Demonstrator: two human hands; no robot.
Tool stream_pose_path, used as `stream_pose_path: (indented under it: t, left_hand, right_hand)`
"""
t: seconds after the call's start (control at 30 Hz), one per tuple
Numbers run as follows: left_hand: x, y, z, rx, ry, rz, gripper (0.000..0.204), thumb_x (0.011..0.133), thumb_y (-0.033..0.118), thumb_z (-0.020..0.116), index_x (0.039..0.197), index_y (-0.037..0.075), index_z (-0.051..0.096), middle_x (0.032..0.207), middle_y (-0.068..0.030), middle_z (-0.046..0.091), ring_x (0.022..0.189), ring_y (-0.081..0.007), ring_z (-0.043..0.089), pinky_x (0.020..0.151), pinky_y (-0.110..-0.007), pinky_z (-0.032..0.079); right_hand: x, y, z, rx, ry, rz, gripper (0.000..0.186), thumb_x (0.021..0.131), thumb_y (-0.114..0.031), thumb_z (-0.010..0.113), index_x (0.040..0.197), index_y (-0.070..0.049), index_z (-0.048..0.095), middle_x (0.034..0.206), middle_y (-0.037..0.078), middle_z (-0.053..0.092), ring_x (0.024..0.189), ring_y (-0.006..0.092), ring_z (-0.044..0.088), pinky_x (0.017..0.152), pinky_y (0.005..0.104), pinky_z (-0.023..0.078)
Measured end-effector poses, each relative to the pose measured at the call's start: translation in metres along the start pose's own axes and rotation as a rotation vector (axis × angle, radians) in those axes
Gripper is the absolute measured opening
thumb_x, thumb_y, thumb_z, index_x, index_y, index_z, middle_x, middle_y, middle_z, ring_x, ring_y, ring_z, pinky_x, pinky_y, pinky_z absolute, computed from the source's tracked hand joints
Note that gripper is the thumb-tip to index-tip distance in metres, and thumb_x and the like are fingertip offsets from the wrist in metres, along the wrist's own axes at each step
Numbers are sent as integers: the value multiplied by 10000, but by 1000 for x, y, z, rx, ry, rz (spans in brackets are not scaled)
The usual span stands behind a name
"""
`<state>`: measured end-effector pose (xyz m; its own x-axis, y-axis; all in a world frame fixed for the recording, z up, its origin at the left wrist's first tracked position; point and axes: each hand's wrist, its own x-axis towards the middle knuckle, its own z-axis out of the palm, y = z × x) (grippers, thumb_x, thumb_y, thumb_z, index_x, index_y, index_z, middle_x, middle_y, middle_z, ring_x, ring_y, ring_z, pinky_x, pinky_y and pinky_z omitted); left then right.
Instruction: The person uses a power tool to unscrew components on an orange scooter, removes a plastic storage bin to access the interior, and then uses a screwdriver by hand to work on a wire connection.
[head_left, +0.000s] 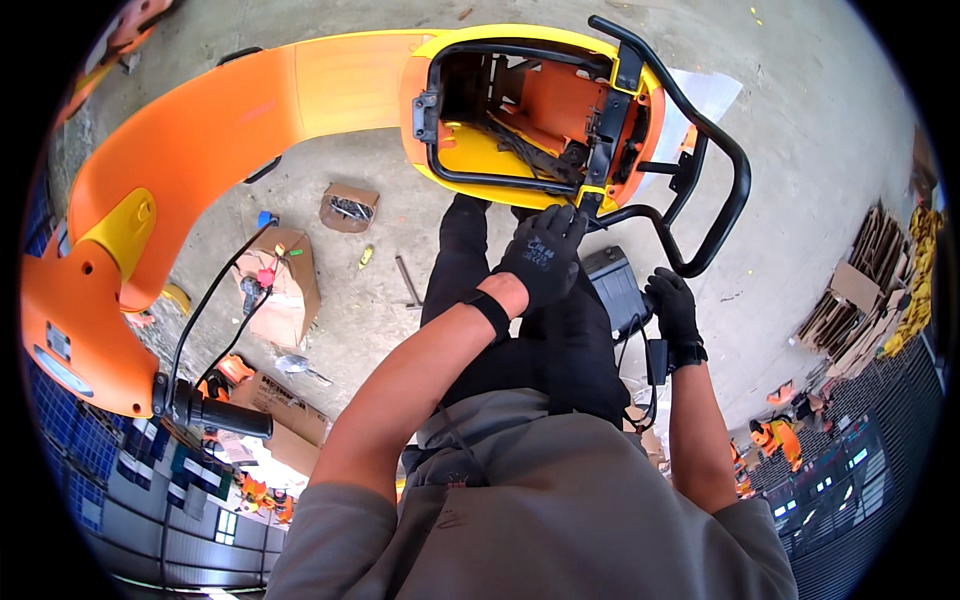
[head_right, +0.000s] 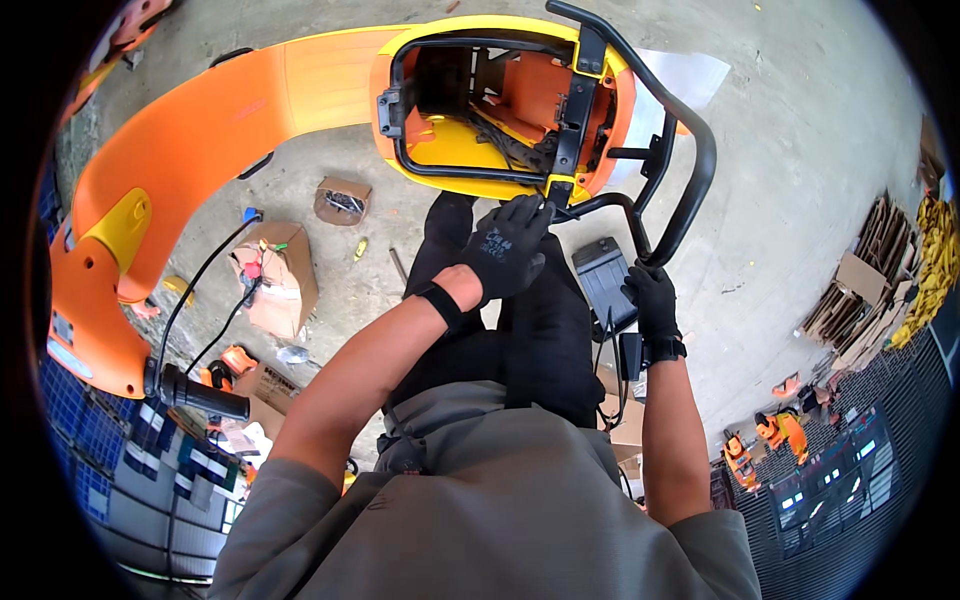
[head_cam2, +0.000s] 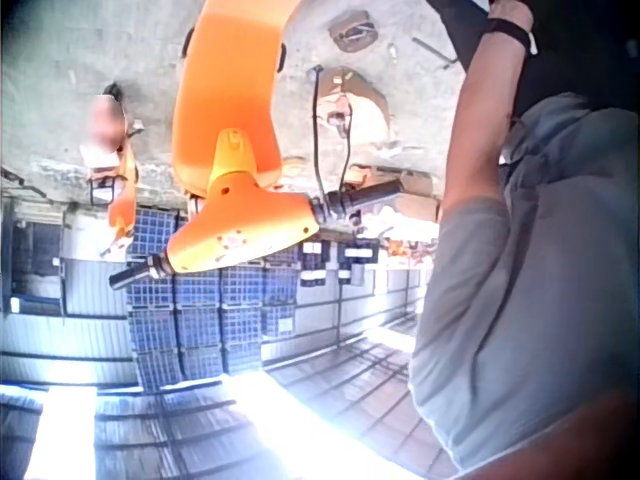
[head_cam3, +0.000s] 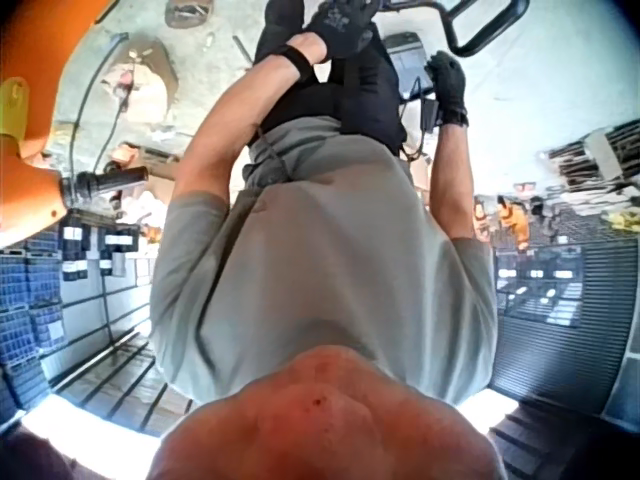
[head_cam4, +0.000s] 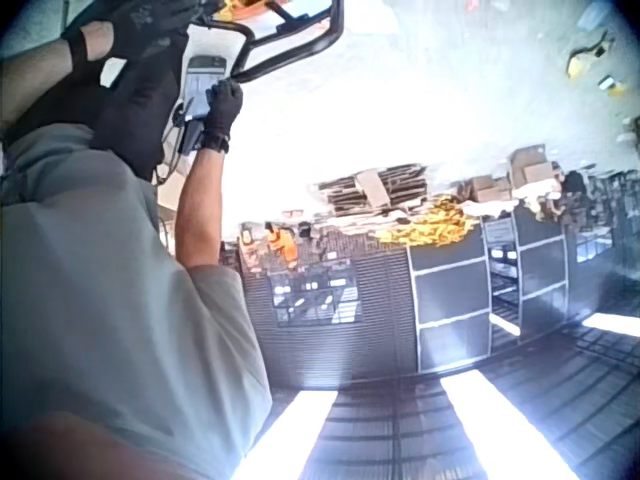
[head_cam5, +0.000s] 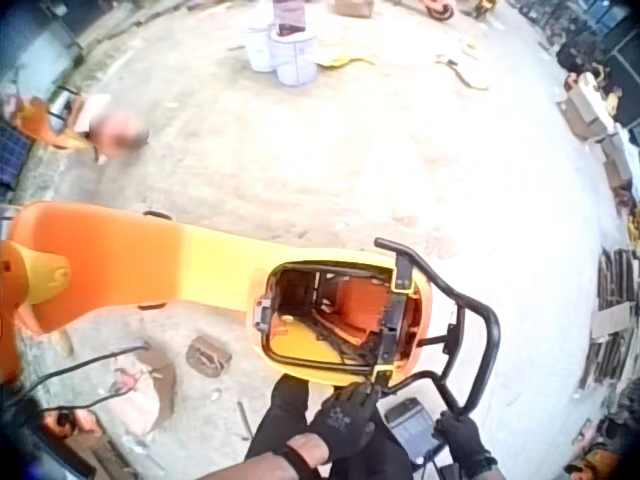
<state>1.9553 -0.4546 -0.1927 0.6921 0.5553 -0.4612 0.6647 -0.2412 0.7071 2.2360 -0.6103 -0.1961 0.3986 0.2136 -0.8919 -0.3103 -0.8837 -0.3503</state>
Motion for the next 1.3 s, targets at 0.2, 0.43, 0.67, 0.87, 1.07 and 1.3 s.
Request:
stream_pose_path:
  t: [0.2, 0.43, 0.67, 0.87, 1.07, 1.3]
  left_hand:
    - [-2, -1, -2, -42, -35, -57, 685, 833, 241, 656, 1444, 34, 425, 1495, -212, 399, 1377, -380, 390, 1093, -524, 371]
    - [-25, -46, -19, -270, -15, -370, 493, 857, 308, 641, 1270, 44, 589, 1243, -186, 632, 1180, -356, 587, 1005, -456, 462]
    - [-119, -150, 14, -504, 251, -748, 306, 858, 303, 600, 1047, 90, 714, 1016, -162, 721, 971, -344, 680, 855, -399, 523]
    - [-233, -194, 58, -503, 271, -964, 330, 851, 317, 620, 1025, 54, 721, 1015, -181, 719, 972, -333, 681, 858, -420, 520]
    - [-336, -209, 122, -480, 379, -1025, 323, 873, 334, 621, 1006, 55, 718, 932, -175, 722, 897, -344, 685, 805, -422, 525]
    - [-434, -217, 248, -495, 475, -893, 242, 865, 278, 597, 936, 88, 730, 945, -180, 712, 926, -369, 682, 822, -461, 551]
  right_hand:
    - [-2, -3, 4, -77, -69, -24, 356, 915, -181, 682, 1217, -8, 605, 1006, 49, 646, 866, 140, 639, 740, 287, 566]
    - [-21, -33, 0, -94, -20, -167, 307, 946, -178, 646, 1208, -22, 609, 935, 42, 659, 802, 103, 622, 728, 271, 550]
    - [-90, -148, 30, -176, 180, -744, 524, 1067, -425, 408, 1390, -25, 508, 1234, 143, 632, 1108, 214, 617, 963, 379, 509]
    - [-79, -172, 103, -324, 161, -858, 302, 1014, -292, 578, 1076, 3, 567, 907, 74, 600, 759, 113, 594, 661, 283, 516]
    - [-18, -163, 81, -635, 514, -1258, 394, 1005, -348, 521, 749, -49, 522, 616, 14, 491, 570, 153, 497, 555, 369, 403]
    - [-16, -176, 89, -483, 312, -1211, 377, 964, -335, 570, 708, -65, 510, 568, 10, 479, 453, 130, 455, 446, 318, 377]
